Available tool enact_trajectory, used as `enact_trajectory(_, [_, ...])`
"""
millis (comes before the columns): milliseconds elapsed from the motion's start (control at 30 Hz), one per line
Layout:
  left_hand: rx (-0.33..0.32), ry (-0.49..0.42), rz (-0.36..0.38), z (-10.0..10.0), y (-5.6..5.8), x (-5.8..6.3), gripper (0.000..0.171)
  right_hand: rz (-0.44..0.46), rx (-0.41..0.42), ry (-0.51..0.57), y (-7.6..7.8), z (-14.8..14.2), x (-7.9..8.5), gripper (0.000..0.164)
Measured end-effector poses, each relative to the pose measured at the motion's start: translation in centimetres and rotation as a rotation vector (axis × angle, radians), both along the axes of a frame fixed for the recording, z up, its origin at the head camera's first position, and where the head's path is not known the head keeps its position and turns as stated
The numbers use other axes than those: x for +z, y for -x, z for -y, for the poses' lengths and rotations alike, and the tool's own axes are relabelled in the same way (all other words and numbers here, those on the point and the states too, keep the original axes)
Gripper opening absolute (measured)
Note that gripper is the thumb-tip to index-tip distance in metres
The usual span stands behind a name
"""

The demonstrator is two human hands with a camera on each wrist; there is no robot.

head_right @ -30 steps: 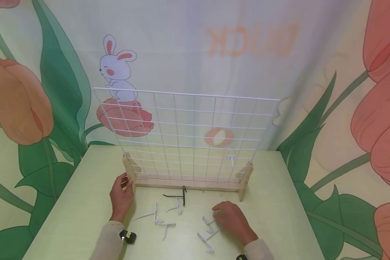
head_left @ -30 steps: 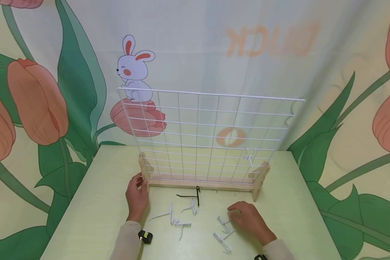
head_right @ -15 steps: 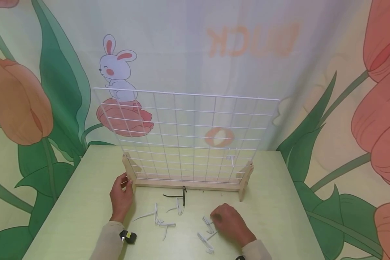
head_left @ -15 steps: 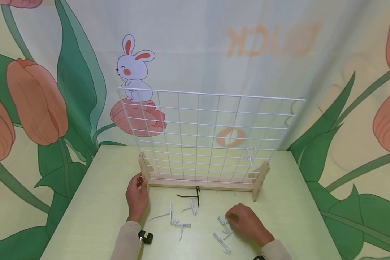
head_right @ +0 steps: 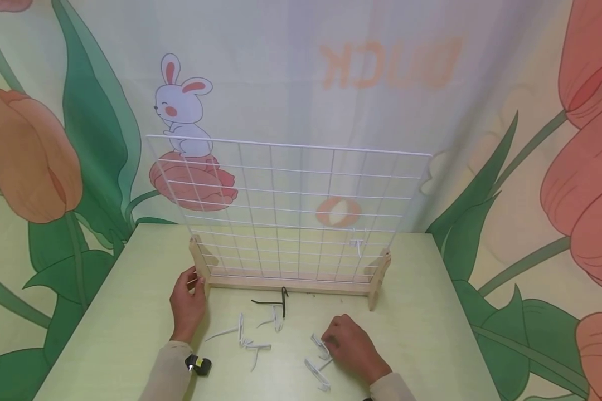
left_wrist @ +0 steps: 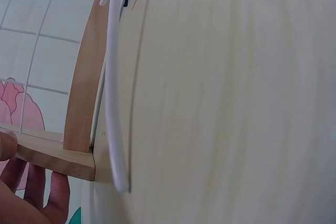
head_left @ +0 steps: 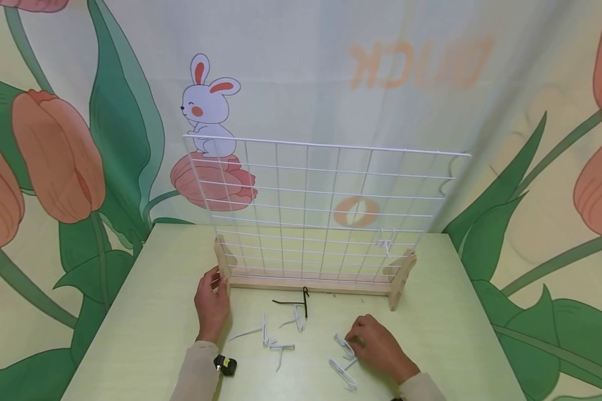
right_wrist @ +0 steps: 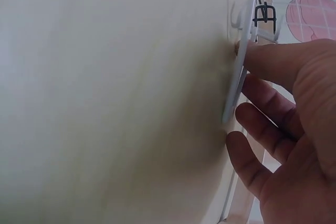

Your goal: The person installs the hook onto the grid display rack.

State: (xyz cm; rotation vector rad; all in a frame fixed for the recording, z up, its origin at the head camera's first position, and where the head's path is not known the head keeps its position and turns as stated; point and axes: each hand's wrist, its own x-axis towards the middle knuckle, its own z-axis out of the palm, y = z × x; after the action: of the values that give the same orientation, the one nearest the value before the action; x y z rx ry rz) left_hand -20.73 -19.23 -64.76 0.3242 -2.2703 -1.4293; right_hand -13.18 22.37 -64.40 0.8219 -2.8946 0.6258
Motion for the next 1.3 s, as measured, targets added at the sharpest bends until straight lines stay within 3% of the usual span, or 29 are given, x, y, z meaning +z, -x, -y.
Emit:
enact_trajectory(300, [0.0,0.0,-0.004,-0.1,0.0,0.1,0.035,0.026,-0.009,0.053,-0.2,0.2,0.0,0.011])
enact_trajectory(700, [0.002,-0.001,-0.007,-0.2,0.1,0.2,0.035,-0.113,-0.005,0.278,-0.5,0.5,-0.4,0.024])
enact_trajectory(1000, [0.005,-0.001,0.001,-0.2,0.1,0.1,0.035,-0.007,-0.104,0.422,-0.7,0.9,0.8,0.022])
enact_trajectory(1300, [0.01,0.007,-0.005,-0.2,0.0,0.1,0.034,-0.035,-0.129,0.584,-0.6,1.3,1.7,0.024])
